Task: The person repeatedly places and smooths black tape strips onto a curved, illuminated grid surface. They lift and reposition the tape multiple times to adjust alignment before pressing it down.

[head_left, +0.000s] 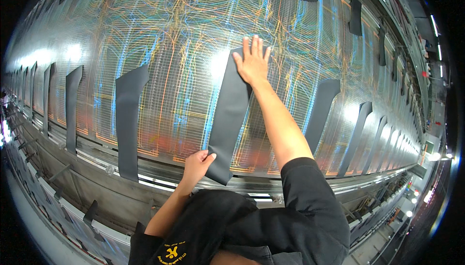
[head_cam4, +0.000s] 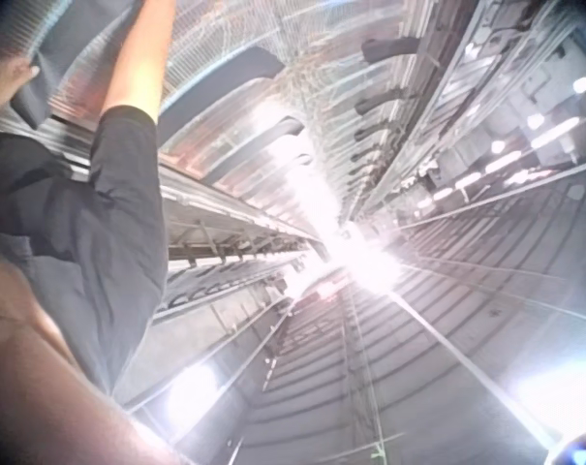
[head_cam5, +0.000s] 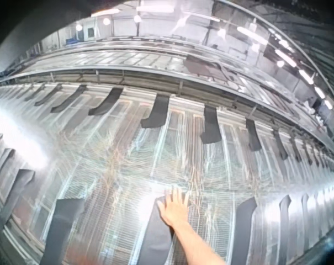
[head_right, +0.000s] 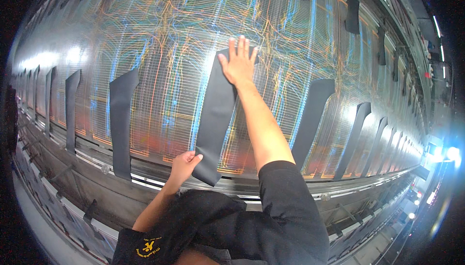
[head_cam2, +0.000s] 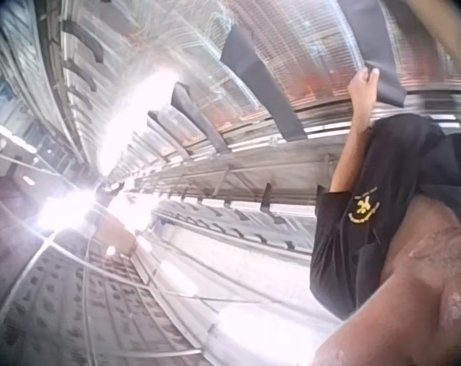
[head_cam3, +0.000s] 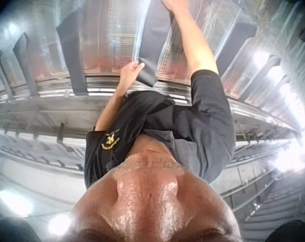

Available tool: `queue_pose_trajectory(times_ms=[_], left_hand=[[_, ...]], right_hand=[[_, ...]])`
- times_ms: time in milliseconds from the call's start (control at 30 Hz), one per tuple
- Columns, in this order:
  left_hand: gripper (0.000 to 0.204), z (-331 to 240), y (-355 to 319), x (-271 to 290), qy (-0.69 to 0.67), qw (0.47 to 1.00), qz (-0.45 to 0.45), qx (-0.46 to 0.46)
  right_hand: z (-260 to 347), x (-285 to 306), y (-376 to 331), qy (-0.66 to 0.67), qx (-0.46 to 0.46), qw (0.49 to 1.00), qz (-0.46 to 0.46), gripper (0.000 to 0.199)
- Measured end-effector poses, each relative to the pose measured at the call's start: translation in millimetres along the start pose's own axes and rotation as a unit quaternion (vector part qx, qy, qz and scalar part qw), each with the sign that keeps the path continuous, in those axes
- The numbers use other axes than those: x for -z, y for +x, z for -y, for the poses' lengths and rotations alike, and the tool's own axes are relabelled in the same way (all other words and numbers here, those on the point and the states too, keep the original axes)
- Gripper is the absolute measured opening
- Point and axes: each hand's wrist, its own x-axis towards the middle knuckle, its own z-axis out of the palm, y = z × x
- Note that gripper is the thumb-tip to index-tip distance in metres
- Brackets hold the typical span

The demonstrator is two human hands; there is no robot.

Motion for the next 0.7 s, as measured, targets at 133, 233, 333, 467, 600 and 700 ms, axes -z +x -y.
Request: queue_pose_trajectory(times_ms=[133, 233, 333, 467, 600, 700], left_hand=[[0.038, 0, -23, 12, 0.043, 0.995, 0.088, -0.003], [0.039, 13, -32, 16, 0.059, 0.996, 0.067, -0.012], [0.029, 31, -40, 11, -0.093, 0.993, 0.075, 0.001], [0.026, 15, -51, 12, -0.055, 0.995, 0.084, 0.003], [0.03, 56, -39, 12, 0.129, 0.99, 0.053, -0.002], [0.031, 42, -51, 9, 0.135, 0.99, 0.049, 0.015]], right_hand=[[-22, 14, 6, 0.007, -0.044, 0.998, 0.036, 0.078], [-10, 4, 1, -0.053, -0.029, 0.998, 0.009, 0.081], [12, 7, -39, -0.022, 0.049, 0.998, 0.022, 0.082], [36, 21, -120, 0.011, 0.102, 0.993, 0.063, 0.082], [59, 34, -196, 0.034, 0.128, 0.987, 0.093, 0.081], [64, 36, -255, 0.047, 0.162, 0.981, 0.098, 0.083]])
